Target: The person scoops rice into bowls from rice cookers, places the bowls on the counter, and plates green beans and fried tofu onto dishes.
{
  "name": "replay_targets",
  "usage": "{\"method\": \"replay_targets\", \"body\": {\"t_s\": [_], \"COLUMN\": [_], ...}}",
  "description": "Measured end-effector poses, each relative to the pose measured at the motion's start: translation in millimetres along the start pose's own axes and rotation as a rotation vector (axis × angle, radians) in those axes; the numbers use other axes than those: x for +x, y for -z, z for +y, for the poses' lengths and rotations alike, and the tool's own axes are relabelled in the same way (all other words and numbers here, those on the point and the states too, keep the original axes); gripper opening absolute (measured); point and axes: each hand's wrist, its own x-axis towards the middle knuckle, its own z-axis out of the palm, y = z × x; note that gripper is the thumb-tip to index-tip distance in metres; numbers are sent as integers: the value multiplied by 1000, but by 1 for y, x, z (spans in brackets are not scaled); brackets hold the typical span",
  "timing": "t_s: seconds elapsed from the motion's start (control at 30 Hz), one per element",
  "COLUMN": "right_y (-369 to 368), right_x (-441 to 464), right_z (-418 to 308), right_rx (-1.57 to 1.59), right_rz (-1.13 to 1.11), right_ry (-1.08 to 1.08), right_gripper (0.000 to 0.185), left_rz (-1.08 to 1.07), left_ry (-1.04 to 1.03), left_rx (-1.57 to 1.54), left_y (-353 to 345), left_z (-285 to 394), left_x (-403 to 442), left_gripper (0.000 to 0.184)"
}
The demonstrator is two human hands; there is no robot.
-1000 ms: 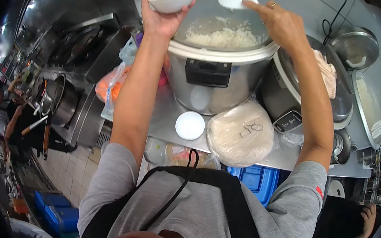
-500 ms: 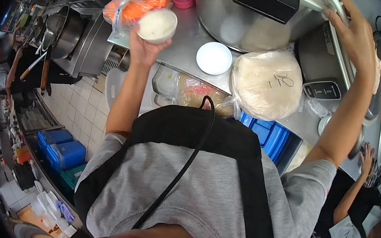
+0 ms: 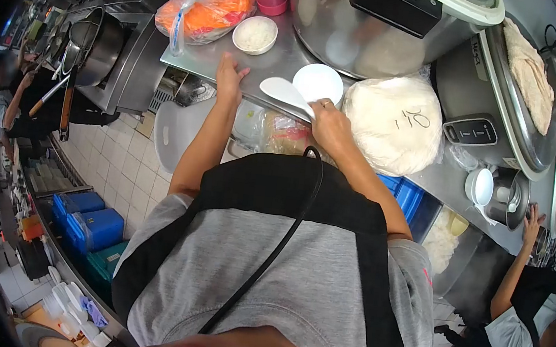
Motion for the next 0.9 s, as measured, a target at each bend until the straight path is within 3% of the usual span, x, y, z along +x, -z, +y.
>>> {"method": "replay_targets", "body": {"t_s": [0.13, 0.2, 0.3, 0.37, 0.4, 0.43, 0.47, 0.5, 0.53, 0.57, 0.6, 0.63, 0.7, 0.77, 0.83, 0.87, 0.9], "right_y": [-3, 10, 16, 78, 100, 138, 173, 209, 244, 273, 295, 312, 324, 323, 318, 312, 302], "right_x": [9, 7, 10, 19, 23, 25, 29, 39, 51, 68, 90, 116, 166, 230, 265, 282, 298], "right_z": [5, -16, -33, -68, -68, -61, -55, -52, -52, -50, -52, -48, -43, 28, 14, 21, 34], "right_rx": [111, 203, 444, 607, 592, 511, 428, 323, 210, 83, -41, -211, -507, -853, -1177, -1269, -1357], "right_rz": [79, 82, -22, -64, 33, 43, 156, 323, 476, 588, 628, 615, 350, 388, -12, -60, -108], "right_ry": [79, 168, 314, 281, 339, 345, 317, 255, 181, 109, 47, 117, -170, 288, 57, 57, 58], "right_gripper": [19, 20, 36, 44, 45, 37, 34, 31, 30, 29, 29, 29, 30, 27, 18, 16, 14], "left_rz": [-369, -549, -752, -516, -486, -666, -468, -732, -693, -660, -737, -923, -950, -1007, -719, -931, -888], "left_ry": [286, 484, 660, 691, 585, 355, 281, 260, 147, -51, -109, -164, -213, -263, -201, -181, -207], "left_rx": [13, -276, -717, -800, -887, -705, -635, -825, -897, -695, -837, -817, -817, -788, -774, -826, -756], "left_y": [26, 20, 2, -6, -14, -14, -34, -29, -46, -70, -85, -101, -145, -189, -231, -245, -248], "left_z": [13, 15, 36, 47, 54, 74, 118, 123, 153, 199, 210, 235, 271, 291, 307, 289, 290], "left_x": [-60, -92, -126, -123, -115, -110, -113, -87, -80, -82, -64, -54, -43, -28, -55, -15, -12], "left_gripper": [47, 51, 64, 69, 77, 84, 85, 84, 88, 89, 90, 91, 91, 82, 51, 55, 54]}}
